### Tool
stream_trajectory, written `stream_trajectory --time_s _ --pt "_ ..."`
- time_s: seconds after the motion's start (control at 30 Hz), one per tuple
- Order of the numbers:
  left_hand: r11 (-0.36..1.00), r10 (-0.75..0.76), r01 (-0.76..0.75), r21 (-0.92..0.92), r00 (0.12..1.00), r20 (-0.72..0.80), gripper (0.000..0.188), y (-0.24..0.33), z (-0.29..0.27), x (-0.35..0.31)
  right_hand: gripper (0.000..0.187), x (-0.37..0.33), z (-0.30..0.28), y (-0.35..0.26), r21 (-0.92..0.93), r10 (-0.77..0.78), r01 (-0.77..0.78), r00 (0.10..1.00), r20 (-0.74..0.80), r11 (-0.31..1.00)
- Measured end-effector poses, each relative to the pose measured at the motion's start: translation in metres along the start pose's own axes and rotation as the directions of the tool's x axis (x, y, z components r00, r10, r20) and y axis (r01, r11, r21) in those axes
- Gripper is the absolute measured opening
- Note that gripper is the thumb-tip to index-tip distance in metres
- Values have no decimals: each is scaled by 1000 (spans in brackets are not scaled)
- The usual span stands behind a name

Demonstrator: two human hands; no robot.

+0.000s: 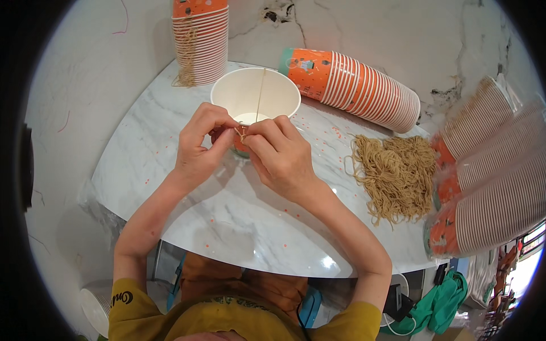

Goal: Place rubber bands around individual paper bowls.

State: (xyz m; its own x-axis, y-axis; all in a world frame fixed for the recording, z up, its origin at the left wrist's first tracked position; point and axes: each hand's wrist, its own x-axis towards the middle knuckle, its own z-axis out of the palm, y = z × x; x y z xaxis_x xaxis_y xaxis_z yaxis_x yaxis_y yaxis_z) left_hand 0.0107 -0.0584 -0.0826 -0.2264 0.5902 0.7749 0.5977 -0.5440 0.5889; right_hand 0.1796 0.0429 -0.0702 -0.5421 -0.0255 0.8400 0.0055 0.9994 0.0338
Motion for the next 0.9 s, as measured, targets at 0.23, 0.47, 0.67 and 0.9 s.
stream_trajectory --time_s 0.23,0.47,0.67,0.9 --pt "999 -39 39 1 999 11 16 2 -2 0 30 2 -6 -1 41 3 -4 999 42 999" --pt "995 -87 84 -49 994 -61 12 -5 -3 1 29 2 -10 0 17 0 -2 997 81 1000" --pt "928 -290 272 -254 956 -38 7 2 -3 1 26 4 -10 -4 6 -18 18 996 93 1000" --pt "910 -347 325 -258 937 -43 4 6 -3 1 25 5 -10 -3 32 -77 73 990 120 997"
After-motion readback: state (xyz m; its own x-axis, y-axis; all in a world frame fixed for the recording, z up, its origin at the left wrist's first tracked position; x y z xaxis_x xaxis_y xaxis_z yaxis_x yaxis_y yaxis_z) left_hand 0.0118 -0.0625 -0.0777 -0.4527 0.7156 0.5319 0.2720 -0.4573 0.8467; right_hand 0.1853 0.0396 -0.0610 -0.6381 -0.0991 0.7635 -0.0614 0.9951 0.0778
